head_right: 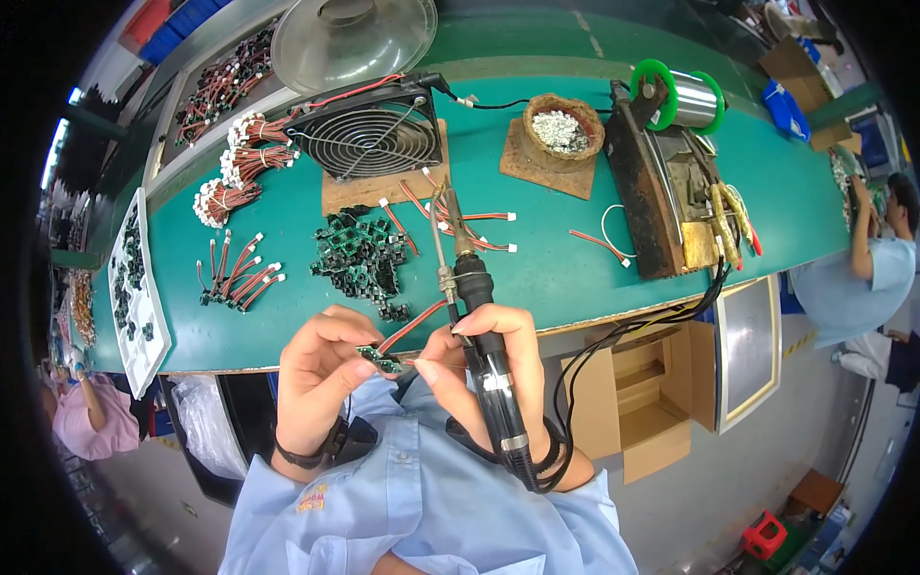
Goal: The person solders wires to circuit boards using a soldering iron, handling the items one at a time. They then pick up a bundle of wires, remove a rubber band from them, and place the bundle back onto the work surface before soldering wires to another circuit board.
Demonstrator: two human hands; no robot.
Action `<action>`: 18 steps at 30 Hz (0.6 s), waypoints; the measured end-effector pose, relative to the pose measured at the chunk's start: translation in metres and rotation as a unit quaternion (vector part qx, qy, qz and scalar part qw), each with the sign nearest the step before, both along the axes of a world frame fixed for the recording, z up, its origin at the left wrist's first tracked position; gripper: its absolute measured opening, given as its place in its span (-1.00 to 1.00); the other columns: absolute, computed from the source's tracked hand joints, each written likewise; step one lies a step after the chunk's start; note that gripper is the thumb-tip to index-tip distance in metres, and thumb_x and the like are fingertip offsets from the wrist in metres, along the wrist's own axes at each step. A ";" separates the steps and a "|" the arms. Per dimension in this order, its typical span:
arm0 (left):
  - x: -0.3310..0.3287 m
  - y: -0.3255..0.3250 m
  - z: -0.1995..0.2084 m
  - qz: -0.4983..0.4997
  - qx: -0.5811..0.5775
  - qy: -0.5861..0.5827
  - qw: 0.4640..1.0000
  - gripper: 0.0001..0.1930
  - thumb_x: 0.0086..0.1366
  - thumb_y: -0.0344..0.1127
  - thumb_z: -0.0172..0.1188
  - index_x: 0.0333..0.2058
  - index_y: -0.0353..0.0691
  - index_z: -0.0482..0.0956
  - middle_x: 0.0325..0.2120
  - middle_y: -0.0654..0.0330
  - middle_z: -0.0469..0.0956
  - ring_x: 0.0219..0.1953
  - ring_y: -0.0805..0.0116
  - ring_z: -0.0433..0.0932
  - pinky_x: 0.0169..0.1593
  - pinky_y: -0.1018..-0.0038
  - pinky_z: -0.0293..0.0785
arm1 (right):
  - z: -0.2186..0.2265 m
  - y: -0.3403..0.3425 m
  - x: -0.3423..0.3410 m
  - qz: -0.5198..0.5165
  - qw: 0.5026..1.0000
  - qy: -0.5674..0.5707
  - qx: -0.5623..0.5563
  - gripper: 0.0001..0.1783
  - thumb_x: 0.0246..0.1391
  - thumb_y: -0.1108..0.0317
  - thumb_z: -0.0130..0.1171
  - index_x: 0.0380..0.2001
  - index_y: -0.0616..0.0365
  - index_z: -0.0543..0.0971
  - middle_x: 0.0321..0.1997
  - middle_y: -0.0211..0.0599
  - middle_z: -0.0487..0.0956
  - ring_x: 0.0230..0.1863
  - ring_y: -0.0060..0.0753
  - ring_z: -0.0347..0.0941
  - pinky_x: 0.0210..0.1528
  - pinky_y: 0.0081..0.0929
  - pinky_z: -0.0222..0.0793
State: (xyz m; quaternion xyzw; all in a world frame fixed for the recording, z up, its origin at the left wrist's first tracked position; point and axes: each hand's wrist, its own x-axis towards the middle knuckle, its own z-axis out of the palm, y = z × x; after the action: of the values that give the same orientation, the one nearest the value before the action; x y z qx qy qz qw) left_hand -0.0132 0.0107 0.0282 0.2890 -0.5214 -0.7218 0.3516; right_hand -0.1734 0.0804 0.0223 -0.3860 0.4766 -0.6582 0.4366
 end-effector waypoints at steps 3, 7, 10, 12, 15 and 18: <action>-0.003 -0.002 -0.001 0.008 0.046 0.036 0.998 -0.82 0.17 -0.54 0.09 -0.22 -0.36 0.38 -0.30 0.09 0.40 -0.31 0.35 0.47 -0.23 0.44 0.47 | -0.002 0.000 0.003 0.010 0.998 0.052 -0.027 -0.50 -0.09 0.63 0.20 -0.17 0.09 0.15 -0.51 -0.22 0.47 -0.55 -0.62 0.38 -0.50 -0.72 0.26; 0.001 -0.007 -0.014 -0.046 0.163 0.138 0.976 -0.80 0.23 -0.51 0.06 -0.16 -0.33 0.39 -0.22 0.13 0.43 -0.15 0.38 0.44 -0.16 0.44 0.45 | 0.000 0.000 0.006 0.018 0.991 0.118 -0.052 -0.50 -0.10 0.65 0.19 -0.18 0.12 0.14 -0.50 -0.20 0.47 -0.53 -0.58 0.41 -0.47 -0.65 0.33; -0.001 -0.008 -0.017 -0.086 0.244 0.191 0.947 -0.80 0.26 -0.43 0.07 -0.15 -0.30 0.39 -0.21 0.15 0.45 -0.15 0.40 0.44 -0.15 0.47 0.40 | 0.002 0.000 0.008 0.023 0.988 0.141 -0.059 -0.51 -0.10 0.67 0.18 -0.19 0.14 0.14 -0.48 -0.18 0.47 -0.52 -0.55 0.44 -0.44 -0.59 0.38; 0.000 -0.007 -0.024 -0.090 0.245 0.199 0.945 -0.80 0.26 -0.42 0.07 -0.15 -0.30 0.39 -0.20 0.15 0.46 -0.14 0.40 0.44 -0.13 0.47 0.39 | 0.003 0.000 0.009 0.029 0.986 0.151 -0.058 -0.52 -0.10 0.68 0.17 -0.20 0.16 0.14 -0.46 -0.16 0.47 -0.50 -0.52 0.46 -0.40 -0.54 0.43; 0.001 -0.006 -0.030 -0.099 0.248 0.220 0.938 -0.80 0.27 -0.39 0.06 -0.16 -0.30 0.39 -0.19 0.14 0.46 -0.13 0.39 0.44 -0.10 0.48 0.37 | 0.010 -0.001 0.011 0.032 0.983 0.168 -0.060 -0.52 -0.10 0.69 0.17 -0.21 0.18 0.15 -0.45 -0.15 0.46 -0.48 -0.50 0.47 -0.38 -0.53 0.45; 0.000 -0.006 -0.030 -0.114 0.249 0.245 0.930 -0.80 0.27 -0.38 0.07 -0.16 -0.30 0.40 -0.18 0.13 0.46 -0.12 0.37 0.44 -0.07 0.49 0.33 | 0.012 -0.001 0.011 0.041 0.982 0.174 -0.063 -0.52 -0.10 0.69 0.18 -0.21 0.18 0.15 -0.44 -0.14 0.46 -0.47 -0.50 0.48 -0.38 -0.53 0.46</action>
State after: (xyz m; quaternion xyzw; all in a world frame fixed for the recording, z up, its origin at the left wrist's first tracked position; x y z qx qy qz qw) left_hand -0.0134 0.0046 -0.0017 0.1200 -0.2524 -0.9119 0.3006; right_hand -0.1629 0.0798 0.0340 -0.5408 0.4866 -0.5913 0.3480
